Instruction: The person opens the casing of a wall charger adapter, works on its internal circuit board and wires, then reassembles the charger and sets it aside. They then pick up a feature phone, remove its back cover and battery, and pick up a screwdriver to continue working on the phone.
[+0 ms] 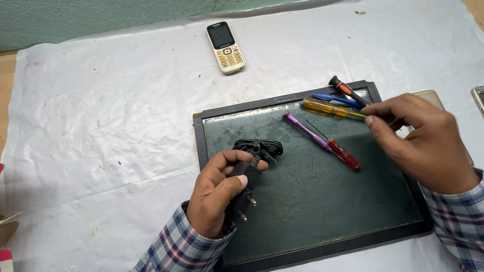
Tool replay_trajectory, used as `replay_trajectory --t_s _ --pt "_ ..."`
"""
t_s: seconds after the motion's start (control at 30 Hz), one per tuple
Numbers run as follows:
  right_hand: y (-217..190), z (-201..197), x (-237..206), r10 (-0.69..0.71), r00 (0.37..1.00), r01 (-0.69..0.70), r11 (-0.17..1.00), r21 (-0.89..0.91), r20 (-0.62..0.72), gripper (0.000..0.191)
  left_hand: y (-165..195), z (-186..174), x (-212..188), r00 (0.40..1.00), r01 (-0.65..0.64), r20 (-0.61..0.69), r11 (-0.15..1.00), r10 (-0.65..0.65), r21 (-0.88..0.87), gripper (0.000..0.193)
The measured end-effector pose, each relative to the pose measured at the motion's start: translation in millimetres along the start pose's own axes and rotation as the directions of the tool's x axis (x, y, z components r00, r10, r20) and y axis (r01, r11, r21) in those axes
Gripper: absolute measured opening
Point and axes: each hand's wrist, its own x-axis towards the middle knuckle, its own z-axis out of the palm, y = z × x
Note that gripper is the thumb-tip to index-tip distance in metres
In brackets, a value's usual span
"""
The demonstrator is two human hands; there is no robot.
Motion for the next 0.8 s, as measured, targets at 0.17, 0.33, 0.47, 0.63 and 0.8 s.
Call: replay_trajectory --t_s 0.17,0.33,0.47,0.63,0.8 --pt "-4 0 2 -0.006 0.996 0.008 1.0 -0.021 0.09 0.022 -1 0 0 1.0 0.004 -0.003 1.0 -0.004 0.008 0.047" --pt "-24 11 -3 0.132 0.947 -0.118 0.991 -0.066 0.292 0.032 2 2 -1 1.0 -0.011 0.006 1.0 0.01 0.021 0.048" --pt "-29 17 -2 0.238 0.898 -0.2 0.97 -0.14 0.369 0.029 6 5 -2 1.0 0.002 0.004 1.0 -0.002 0.002 0.051" --pt "-27 17 -11 0.182 0.966 -0.182 0.983 -0.018 0.185 0.024 6 3 -2 1.0 -0.02 0.013 1.0 0.02 0.008 0.052" --pt "-41 15 -41 0.014 0.994 -0.031 0.988 0.154 0.113 0.024 3 1 -2 0.998 -0.049 0.039 0.998 0.051 -0.036 0.058"
